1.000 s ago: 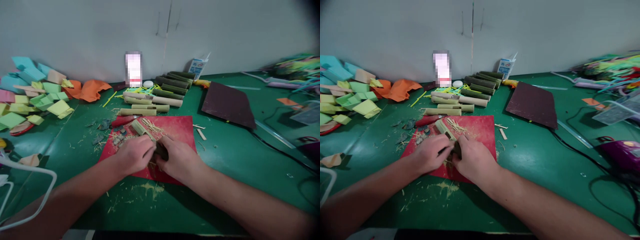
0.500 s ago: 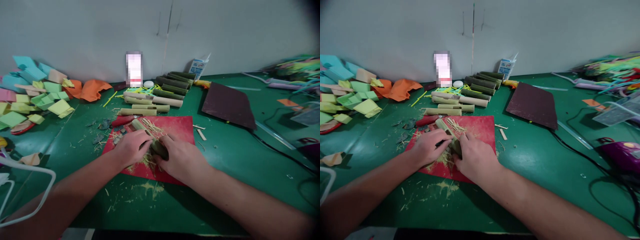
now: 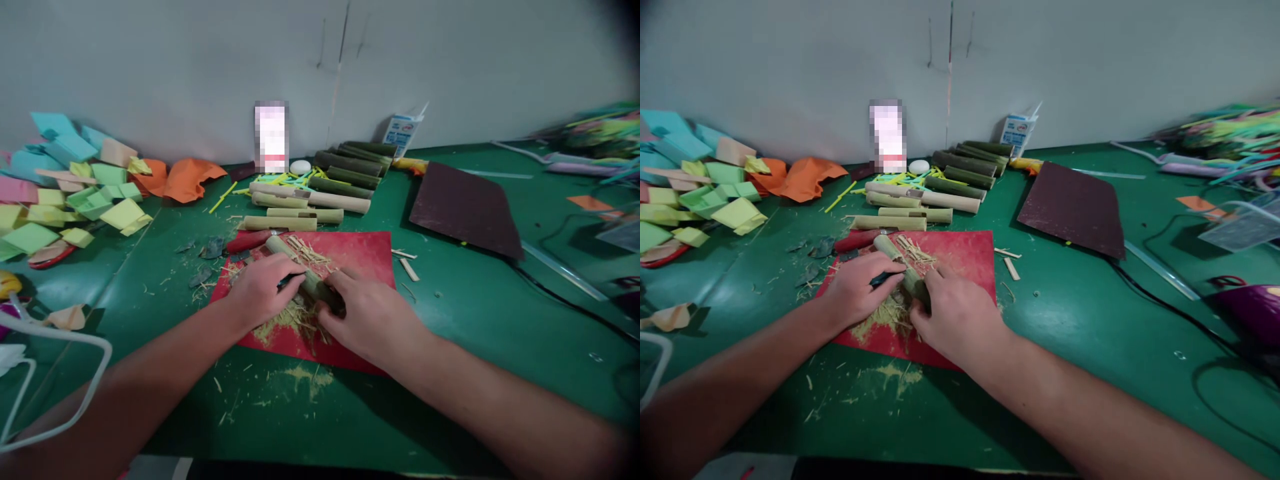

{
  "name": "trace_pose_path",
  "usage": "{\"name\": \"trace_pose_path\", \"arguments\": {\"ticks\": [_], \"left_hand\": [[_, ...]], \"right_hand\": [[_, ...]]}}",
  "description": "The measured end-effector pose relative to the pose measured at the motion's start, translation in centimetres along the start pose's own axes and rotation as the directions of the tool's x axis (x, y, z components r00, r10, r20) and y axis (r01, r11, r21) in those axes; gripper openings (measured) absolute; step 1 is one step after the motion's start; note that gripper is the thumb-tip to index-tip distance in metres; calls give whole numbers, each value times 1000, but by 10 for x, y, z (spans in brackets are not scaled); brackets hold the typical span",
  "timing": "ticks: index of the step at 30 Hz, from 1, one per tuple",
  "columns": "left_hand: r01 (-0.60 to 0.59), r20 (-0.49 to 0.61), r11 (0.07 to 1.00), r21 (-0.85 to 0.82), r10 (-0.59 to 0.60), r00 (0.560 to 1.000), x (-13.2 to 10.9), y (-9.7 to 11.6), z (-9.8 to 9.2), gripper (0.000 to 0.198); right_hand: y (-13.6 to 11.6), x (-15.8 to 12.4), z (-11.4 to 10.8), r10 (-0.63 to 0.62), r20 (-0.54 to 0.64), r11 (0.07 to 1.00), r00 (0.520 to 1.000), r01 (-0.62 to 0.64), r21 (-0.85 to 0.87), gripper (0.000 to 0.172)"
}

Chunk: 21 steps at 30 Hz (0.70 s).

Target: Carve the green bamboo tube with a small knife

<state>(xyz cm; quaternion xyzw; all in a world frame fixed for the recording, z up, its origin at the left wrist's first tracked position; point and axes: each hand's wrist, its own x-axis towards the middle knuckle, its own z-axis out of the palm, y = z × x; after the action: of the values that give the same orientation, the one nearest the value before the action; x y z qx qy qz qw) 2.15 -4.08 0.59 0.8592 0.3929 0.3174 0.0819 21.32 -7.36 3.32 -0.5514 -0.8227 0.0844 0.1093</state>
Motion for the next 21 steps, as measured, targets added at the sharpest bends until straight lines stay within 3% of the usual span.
{"name": "trace_pose_path", "arguments": {"ticks": [7, 21], "left_hand": [[23, -41, 1000, -19, -24, 999, -4, 4, -7, 15], [23, -44, 1000, -14, -24, 999, -3, 3, 3, 13]], "right_hand": [[1, 1, 0, 19, 2, 1000, 1000, -19, -11, 13], [3, 1, 1, 10, 17, 1000, 1000, -10, 16, 16]]}}
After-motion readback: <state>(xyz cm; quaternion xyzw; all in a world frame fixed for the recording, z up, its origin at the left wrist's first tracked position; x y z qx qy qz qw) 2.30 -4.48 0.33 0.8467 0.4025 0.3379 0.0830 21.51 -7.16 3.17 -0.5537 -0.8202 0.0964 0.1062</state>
